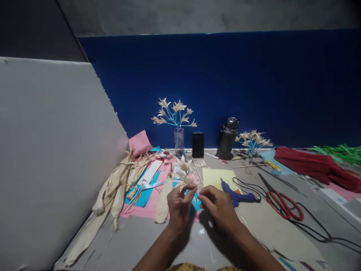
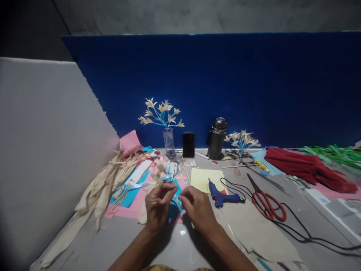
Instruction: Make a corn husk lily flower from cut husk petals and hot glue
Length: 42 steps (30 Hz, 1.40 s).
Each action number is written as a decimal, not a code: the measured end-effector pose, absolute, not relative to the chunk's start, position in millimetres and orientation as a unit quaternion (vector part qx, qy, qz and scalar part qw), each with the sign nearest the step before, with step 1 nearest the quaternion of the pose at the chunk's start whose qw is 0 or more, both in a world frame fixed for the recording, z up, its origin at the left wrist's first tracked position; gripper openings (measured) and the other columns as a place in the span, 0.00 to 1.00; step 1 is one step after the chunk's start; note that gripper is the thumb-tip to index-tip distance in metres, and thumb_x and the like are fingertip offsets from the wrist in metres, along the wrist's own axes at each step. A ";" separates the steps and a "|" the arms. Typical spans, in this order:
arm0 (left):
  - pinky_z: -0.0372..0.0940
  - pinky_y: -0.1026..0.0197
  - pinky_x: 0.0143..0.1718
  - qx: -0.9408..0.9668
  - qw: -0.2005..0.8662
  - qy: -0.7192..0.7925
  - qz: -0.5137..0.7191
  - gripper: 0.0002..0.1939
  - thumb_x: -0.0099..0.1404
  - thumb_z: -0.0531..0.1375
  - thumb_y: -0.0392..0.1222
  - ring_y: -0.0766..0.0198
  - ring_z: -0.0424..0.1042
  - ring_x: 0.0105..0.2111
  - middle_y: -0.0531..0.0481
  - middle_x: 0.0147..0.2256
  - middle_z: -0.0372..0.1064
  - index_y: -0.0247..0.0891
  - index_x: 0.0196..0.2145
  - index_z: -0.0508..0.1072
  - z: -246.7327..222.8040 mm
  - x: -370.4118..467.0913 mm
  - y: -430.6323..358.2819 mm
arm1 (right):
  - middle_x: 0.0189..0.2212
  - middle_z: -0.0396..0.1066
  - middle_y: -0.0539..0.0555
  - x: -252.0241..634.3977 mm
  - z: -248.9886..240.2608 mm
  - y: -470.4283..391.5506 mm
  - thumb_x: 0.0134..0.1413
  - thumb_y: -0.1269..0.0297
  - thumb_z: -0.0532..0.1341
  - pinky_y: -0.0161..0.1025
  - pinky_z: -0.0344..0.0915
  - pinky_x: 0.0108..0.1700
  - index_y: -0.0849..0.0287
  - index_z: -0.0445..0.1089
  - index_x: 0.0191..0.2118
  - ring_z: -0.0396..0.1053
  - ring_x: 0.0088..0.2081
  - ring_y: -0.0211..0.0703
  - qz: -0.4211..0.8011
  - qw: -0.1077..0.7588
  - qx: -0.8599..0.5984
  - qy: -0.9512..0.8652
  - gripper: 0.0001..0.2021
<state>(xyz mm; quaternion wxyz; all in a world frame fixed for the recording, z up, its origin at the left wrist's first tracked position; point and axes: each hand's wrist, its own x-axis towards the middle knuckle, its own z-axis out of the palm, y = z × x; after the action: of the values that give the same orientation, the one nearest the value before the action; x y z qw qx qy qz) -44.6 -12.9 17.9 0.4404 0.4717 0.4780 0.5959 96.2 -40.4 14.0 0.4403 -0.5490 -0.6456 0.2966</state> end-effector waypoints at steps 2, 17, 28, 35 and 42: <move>0.70 0.56 0.41 0.475 0.449 0.474 0.590 0.07 0.53 0.68 0.43 0.57 0.77 0.33 0.47 0.30 0.76 0.36 0.26 0.76 16.0 -43.2 -14.1 | 0.26 0.75 0.51 96.1 8.5 -41.0 0.60 0.65 0.60 0.36 0.65 0.35 0.57 0.71 0.32 0.73 0.28 0.42 0.280 0.450 -0.542 -0.652 0.06; 0.67 0.60 0.34 0.599 0.359 0.429 0.573 0.06 0.62 0.63 0.42 0.60 0.73 0.30 0.49 0.29 0.75 0.39 0.29 0.76 -3.4 -37.9 -17.4 | 0.24 0.72 0.50 96.4 5.3 -40.5 0.55 0.63 0.59 0.35 0.61 0.29 0.57 0.66 0.31 0.69 0.25 0.41 0.304 0.475 -0.567 -0.601 0.05; 0.66 0.59 0.39 0.605 0.342 0.466 0.548 0.07 0.64 0.61 0.43 0.59 0.73 0.34 0.49 0.31 0.75 0.39 0.30 0.76 -3.3 -37.1 -15.5 | 0.23 0.71 0.49 112.3 18.0 -37.6 0.57 0.63 0.60 0.34 0.62 0.29 0.57 0.70 0.32 0.69 0.24 0.39 0.292 0.479 -0.567 -0.603 0.05; 0.65 0.60 0.35 0.649 0.297 0.430 0.554 0.05 0.63 0.59 0.37 0.61 0.71 0.31 0.51 0.28 0.71 0.40 0.29 0.73 -3.8 -35.9 -17.0 | 0.26 0.70 0.49 112.2 32.2 -32.1 0.56 0.64 0.61 0.33 0.63 0.30 0.58 0.70 0.29 0.68 0.27 0.38 0.287 0.521 -0.523 -0.610 0.06; 0.65 0.59 0.36 0.676 0.259 0.374 0.580 0.05 0.63 0.57 0.32 0.61 0.70 0.33 0.51 0.31 0.68 0.40 0.32 0.71 -14.3 -36.9 -16.0 | 0.25 0.69 0.50 106.3 33.7 -35.7 0.56 0.66 0.59 0.33 0.63 0.30 0.59 0.69 0.28 0.67 0.27 0.39 0.304 0.528 -0.499 -0.617 0.07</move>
<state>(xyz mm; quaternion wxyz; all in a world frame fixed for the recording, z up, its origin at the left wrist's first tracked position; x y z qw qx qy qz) -36.9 -16.0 -14.3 0.2592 0.6757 0.3741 0.5799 106.3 -35.7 33.7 0.5276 -0.4986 -0.6171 0.3038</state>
